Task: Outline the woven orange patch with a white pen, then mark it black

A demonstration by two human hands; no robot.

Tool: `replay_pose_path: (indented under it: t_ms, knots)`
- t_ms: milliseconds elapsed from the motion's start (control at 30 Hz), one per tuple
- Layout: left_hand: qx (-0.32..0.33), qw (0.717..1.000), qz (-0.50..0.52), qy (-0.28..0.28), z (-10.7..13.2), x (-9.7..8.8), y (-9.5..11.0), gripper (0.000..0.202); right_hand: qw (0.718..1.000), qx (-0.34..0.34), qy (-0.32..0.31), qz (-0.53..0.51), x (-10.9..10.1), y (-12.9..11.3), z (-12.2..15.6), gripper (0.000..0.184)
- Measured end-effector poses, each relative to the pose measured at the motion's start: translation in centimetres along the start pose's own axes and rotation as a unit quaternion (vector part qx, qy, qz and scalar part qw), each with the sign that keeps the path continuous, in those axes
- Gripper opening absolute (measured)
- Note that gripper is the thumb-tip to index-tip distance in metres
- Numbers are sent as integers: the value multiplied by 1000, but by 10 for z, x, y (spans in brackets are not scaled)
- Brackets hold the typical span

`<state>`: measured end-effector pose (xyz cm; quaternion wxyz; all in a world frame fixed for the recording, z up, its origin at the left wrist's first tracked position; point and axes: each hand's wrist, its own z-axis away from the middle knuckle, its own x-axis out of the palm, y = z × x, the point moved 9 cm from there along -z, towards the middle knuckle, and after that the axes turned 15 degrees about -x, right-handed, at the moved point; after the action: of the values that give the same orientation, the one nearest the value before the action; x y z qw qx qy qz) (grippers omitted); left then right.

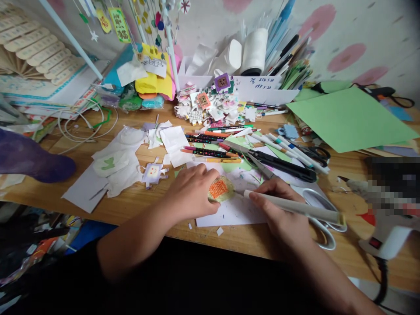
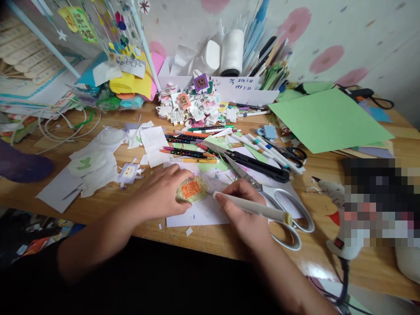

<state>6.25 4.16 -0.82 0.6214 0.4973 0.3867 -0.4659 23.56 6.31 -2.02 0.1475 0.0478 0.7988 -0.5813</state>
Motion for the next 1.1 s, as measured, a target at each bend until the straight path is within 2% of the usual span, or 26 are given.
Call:
replay_pose_path:
  t_ms: [500, 633, 767, 1100]
  knots:
    - [-1, 1000, 5, 5, 0, 0, 0, 50, 1000, 18, 13, -12, -3, 6, 4, 17]
    - [-2, 1000, 6, 0, 0, 1, 0, 49, 1000, 21, -15, -16, 0, 7, 4, 17]
    - [-2, 1000, 5, -3, 0, 1, 0, 50, 999, 19, 29, -16, -5, 7, 3, 18]
    - [10, 1000, 4, 7, 1, -1, 1, 46, 998, 29, 28, -48, -4, 16, 3, 18]
